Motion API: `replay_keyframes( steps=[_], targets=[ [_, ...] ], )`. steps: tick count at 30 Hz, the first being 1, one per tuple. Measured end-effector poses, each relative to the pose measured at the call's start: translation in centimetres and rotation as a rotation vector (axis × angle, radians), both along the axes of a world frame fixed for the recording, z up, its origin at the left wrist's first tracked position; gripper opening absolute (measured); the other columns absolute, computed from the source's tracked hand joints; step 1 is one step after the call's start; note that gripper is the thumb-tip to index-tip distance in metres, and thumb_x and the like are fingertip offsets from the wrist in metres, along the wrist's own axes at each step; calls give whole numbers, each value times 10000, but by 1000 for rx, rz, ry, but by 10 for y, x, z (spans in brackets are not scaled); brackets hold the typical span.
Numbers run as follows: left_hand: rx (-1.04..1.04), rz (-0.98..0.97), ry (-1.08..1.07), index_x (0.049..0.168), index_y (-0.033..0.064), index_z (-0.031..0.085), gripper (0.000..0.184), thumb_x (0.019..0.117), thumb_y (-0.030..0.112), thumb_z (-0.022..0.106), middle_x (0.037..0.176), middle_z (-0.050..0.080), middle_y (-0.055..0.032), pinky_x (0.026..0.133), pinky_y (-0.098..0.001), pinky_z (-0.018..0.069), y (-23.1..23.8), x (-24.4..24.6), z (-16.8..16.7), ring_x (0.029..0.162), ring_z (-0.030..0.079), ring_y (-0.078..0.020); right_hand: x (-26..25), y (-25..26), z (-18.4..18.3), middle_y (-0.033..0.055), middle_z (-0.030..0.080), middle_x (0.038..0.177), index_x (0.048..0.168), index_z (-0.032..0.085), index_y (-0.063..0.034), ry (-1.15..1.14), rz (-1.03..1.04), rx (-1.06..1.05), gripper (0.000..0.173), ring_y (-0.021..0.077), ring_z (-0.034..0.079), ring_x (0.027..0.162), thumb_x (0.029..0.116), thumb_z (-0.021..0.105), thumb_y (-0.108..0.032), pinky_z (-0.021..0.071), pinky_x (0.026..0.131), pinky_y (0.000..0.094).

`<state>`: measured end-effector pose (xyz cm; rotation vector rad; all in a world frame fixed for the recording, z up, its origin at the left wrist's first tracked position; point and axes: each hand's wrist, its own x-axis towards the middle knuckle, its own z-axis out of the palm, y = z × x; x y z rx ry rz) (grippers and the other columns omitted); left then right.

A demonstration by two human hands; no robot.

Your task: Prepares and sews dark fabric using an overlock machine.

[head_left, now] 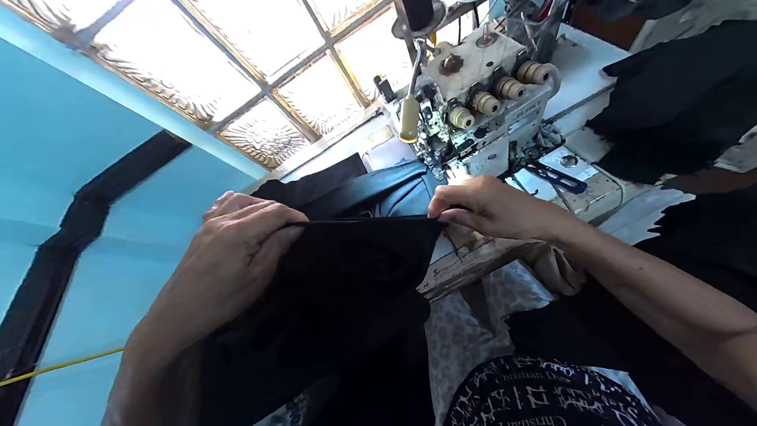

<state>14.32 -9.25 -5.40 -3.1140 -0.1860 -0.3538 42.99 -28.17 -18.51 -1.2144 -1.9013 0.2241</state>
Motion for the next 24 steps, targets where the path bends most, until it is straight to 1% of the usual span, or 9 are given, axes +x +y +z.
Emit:
replay_keyframes(
  steps=[1, 3, 6, 8, 10, 13, 18, 21, 24],
  targets=[
    [-4, -12, 4, 988, 60, 733, 348, 1040, 254, 450, 935, 702, -61, 930, -475, 435, -6, 8, -1, 965, 632, -224, 5, -6, 0, 60, 684, 827, 1047, 701, -24, -7, 16, -32, 168, 149, 639, 747, 1003, 542, -58, 518, 722, 333],
    [7, -45, 21, 989, 59, 734, 334, 1028, 232, 451, 935, 705, -71, 988, -552, 424, -18, 23, -4, 987, 646, -268, 11, -19, -3, 65, 704, 838, 1054, 710, -26, -39, 40, -74, 178, 170, 665, 780, 982, 548, -43, 536, 806, 377],
    [26, -103, 25, 976, 74, 731, 327, 1021, 234, 450, 909, 702, -58, 1007, -605, 398, -33, 42, -8, 1004, 651, -296, 8, -36, -7, 16, 710, 802, 995, 740, -61, -83, 34, -72, 162, 134, 676, 771, 922, 596, -73, 515, 956, 416],
    [28, -125, 27, 966, 91, 730, 318, 1015, 239, 452, 904, 695, -46, 1033, -632, 372, -40, 51, -12, 1021, 650, -302, 2, -45, -8, 20, 723, 802, 967, 758, -58, -78, 13, -76, 142, 135, 692, 794, 927, 625, -87, 489, 1020, 434],
    [28, -138, 29, 957, 109, 736, 310, 1011, 239, 460, 888, 689, -26, 1060, -632, 350, -44, 59, -16, 1017, 649, -277, -2, -51, -10, 22, 733, 818, 985, 760, -57, -76, -22, -85, 157, 139, 704, 816, 947, 612, -96, 471, 1058, 453],
    [34, -135, 32, 953, 110, 734, 312, 1014, 241, 457, 886, 684, -29, 1070, -653, 335, -44, 66, -23, 1026, 648, -283, -5, -48, -15, 21, 729, 805, 984, 755, -57, -63, -85, -65, 151, 127, 702, 801, 950, 616, -103, 463, 1069, 441],
    [66, -116, 22, 960, 69, 733, 333, 1010, 233, 448, 894, 689, -67, 1058, -653, 351, -37, 71, -29, 1025, 645, -326, 4, -26, -23, 51, 737, 821, 960, 759, -47, -11, -128, -28, 124, 174, 708, 819, 878, 667, -49, 457, 1051, 487],
    [67, -93, 16, 958, 52, 729, 350, 1012, 237, 437, 901, 689, -90, 1054, -662, 351, -34, 73, -32, 1034, 646, -349, 10, -11, -27, 35, 728, 857, 972, 770, -85, -20, -170, -2, 148, 203, 677, 890, 870, 667, -54, 461, 996, 479],
    [71, -86, 4, 954, 40, 725, 344, 1009, 225, 441, 907, 688, -106, 1031, -662, 368, -31, 76, -35, 1020, 645, -359, 15, 5, -28, 27, 722, 841, 955, 780, -108, -10, -214, 53, 132, 236, 640, 885, 866, 687, -79, 447, 905, 482]
  ],
)
